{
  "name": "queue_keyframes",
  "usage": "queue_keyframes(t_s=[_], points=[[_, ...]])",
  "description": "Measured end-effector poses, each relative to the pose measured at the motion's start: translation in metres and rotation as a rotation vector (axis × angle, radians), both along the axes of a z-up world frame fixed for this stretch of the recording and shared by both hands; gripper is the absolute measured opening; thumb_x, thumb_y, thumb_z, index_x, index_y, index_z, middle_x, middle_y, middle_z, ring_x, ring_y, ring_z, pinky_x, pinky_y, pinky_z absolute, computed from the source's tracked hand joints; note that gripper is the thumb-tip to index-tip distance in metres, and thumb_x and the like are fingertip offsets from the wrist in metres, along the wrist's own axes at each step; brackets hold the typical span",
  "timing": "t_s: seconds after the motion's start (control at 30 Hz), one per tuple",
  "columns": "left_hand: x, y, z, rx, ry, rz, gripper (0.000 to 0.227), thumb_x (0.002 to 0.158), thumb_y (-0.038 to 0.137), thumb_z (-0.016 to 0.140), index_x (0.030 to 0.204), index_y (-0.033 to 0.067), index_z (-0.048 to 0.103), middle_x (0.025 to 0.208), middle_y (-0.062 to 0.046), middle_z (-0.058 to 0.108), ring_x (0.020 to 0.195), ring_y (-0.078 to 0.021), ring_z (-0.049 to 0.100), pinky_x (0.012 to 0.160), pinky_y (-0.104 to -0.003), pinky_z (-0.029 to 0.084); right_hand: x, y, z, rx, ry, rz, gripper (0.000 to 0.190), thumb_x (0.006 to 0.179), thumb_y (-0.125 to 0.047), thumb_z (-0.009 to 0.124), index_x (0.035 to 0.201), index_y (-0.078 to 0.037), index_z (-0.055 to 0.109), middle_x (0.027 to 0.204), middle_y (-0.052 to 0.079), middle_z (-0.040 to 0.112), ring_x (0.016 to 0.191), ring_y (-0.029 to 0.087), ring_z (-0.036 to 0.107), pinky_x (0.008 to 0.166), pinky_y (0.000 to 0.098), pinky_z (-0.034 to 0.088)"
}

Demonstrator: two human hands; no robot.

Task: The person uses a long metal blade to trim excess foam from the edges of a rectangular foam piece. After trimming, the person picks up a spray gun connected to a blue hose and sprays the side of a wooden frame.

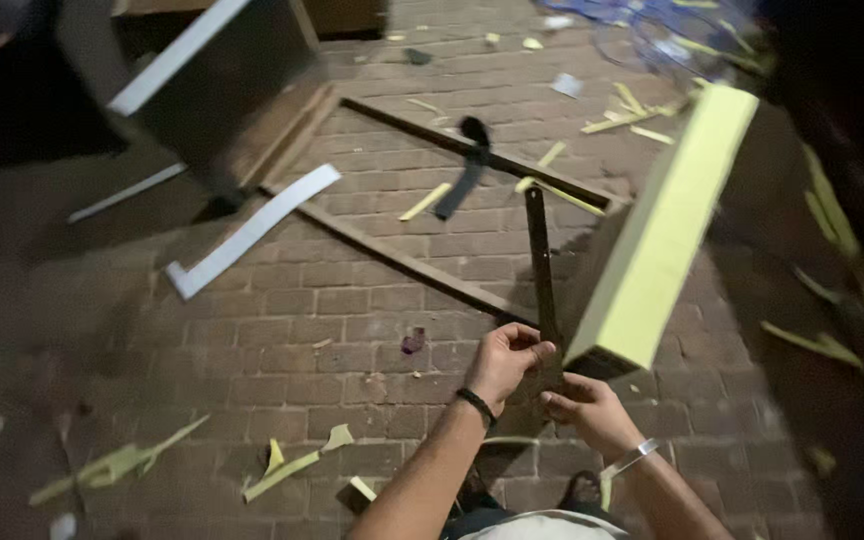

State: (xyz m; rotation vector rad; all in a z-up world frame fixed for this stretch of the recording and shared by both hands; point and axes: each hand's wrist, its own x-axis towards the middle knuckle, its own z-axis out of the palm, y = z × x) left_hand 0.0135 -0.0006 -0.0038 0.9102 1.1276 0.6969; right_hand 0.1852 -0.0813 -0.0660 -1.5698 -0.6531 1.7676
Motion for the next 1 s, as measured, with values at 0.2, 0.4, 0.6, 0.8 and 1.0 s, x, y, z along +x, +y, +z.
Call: queue_keyframes(t_s=[0.2,0.4,0.6,0.8,1.0], points=[[0.080,-0.010,-0.024,-0.028,-0.075,-0.153,0.014,0.090,0.010,0.077,0.099,0.0038,0.070,0.089,-0.002,0.073,0.078,-0.0114,0.067,0.068,-0.031,0.057,0.057,-0.042,-0.007,0.046,0.036,-0.189,0.028,0.091,-0.009,0.070,0.117,0.002,0.072,0.095,0.008,0.077,0.082,0.015,0.071,0.073,0.0304,0.059],[0.188,-0.021,-0.034,-0.032,-0.034,-0.260,0.017,0.089,0.009,0.078,0.103,0.0018,0.070,0.087,-0.003,0.070,0.075,-0.0128,0.065,0.067,-0.033,0.056,0.147,-0.077,-0.023,0.224,0.132,-0.334,0.026,0.092,-0.006,0.074,0.117,0.003,0.074,0.090,0.004,0.071,0.075,0.012,0.060,0.063,0.0284,0.047],[0.315,-0.030,-0.036,0.080,-0.024,-0.322,0.021,0.088,0.010,0.078,0.107,0.0030,0.071,0.087,-0.002,0.072,0.077,-0.0106,0.068,0.069,-0.030,0.058,0.263,-0.091,-0.019,0.141,0.034,-0.460,0.025,0.090,-0.011,0.073,0.111,0.002,0.074,0.090,0.006,0.074,0.076,0.015,0.068,0.067,0.0318,0.056],[0.431,-0.036,-0.048,0.108,-0.062,-0.458,0.016,0.090,0.011,0.077,0.103,0.0028,0.073,0.085,-0.002,0.073,0.074,-0.0111,0.067,0.065,-0.030,0.056,0.363,-0.108,-0.008,0.246,0.045,-0.549,0.024,0.090,-0.010,0.072,0.111,0.002,0.074,0.089,0.007,0.075,0.076,0.015,0.069,0.068,0.0327,0.057],[0.530,-0.023,-0.053,0.128,-0.065,-0.574,0.013,0.089,0.011,0.077,0.101,0.0055,0.074,0.085,0.000,0.074,0.076,-0.0099,0.068,0.064,-0.026,0.054,0.442,-0.116,-0.007,0.222,-0.117,-0.643,0.022,0.090,-0.010,0.072,0.111,-0.003,0.074,0.089,0.004,0.076,0.074,0.013,0.067,0.066,0.0295,0.053]])
